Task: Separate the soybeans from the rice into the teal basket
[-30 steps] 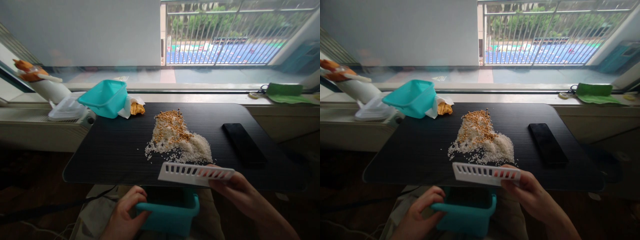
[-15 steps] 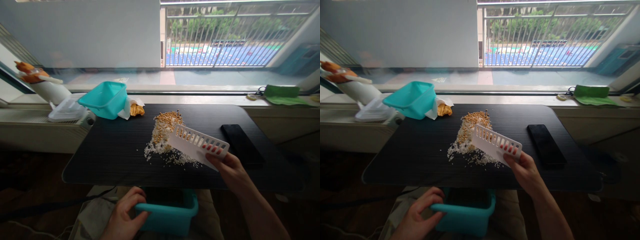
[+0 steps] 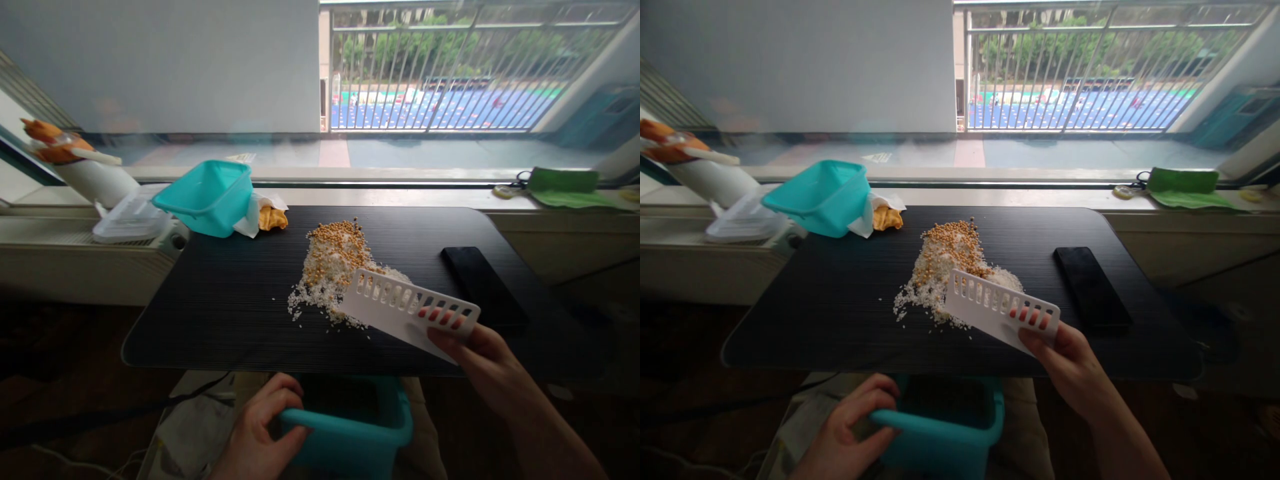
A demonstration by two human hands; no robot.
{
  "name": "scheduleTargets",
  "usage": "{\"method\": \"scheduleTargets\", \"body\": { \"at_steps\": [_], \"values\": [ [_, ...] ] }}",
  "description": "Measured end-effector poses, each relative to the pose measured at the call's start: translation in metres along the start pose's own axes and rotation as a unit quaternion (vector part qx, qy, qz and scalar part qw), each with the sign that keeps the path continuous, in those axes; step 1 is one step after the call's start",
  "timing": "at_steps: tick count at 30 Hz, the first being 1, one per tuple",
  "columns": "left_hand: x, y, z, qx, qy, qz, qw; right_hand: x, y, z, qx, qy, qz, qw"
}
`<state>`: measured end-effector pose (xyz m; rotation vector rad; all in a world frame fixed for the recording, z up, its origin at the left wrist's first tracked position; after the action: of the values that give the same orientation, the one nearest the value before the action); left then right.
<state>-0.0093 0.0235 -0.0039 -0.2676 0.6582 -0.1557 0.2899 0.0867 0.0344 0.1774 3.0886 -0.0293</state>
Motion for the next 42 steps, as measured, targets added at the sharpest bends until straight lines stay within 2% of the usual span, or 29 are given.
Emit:
{"method": "scheduleTargets", "body": {
  "at_steps": [5,13,18,23,27,33,37,42],
  "values": [
    [0.003,0.000,0.000,0.002,0.000,-0.007,1.000,-0.006,-0.005,0.000,0.002,-0.026,-0.009,1.000],
    [0.003,-0.001,0.000,-0.001,0.001,-0.010,1.000,-0.011,-0.010,0.002,0.020,-0.004,-0.010,1.000],
    [0.002,0.000,0.001,-0.001,-0.001,-0.016,1.000,-0.001,-0.004,0.004,0.005,0.015,0.010,1.000],
    [0.002,-0.001,0.000,-0.009,0.005,-0.012,1.000,0.012,0.005,0.004,-0.014,0.027,-0.004,1.000],
    [0.002,-0.002,-0.002,-0.008,0.002,-0.010,1.000,0.012,0.004,0.003,0.002,0.024,-0.026,0.999],
    [0.002,0.000,0.001,-0.008,-0.004,-0.008,1.000,0.007,0.000,0.004,0.001,0.023,-0.022,0.999],
    [-0.001,0.000,-0.002,-0.016,-0.010,-0.012,1.000,0.013,0.001,0.006,-0.021,0.020,-0.071,0.997],
    [-0.017,-0.002,-0.015,-0.024,-0.014,0.034,0.999,0.038,0.005,0.010,-0.069,0.008,-0.211,0.975]
  ]
}}
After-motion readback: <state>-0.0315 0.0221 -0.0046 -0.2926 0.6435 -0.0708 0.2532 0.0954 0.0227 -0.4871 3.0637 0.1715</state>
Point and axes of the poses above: each hand's wrist, its own y-axis towards the middle knuckle, its own x-axis out of the palm, z = x × y, the point moved 2 cm from there along y, towards the middle knuckle, and after that the axes turned 11 degrees about -x, right-handed, at the moved point
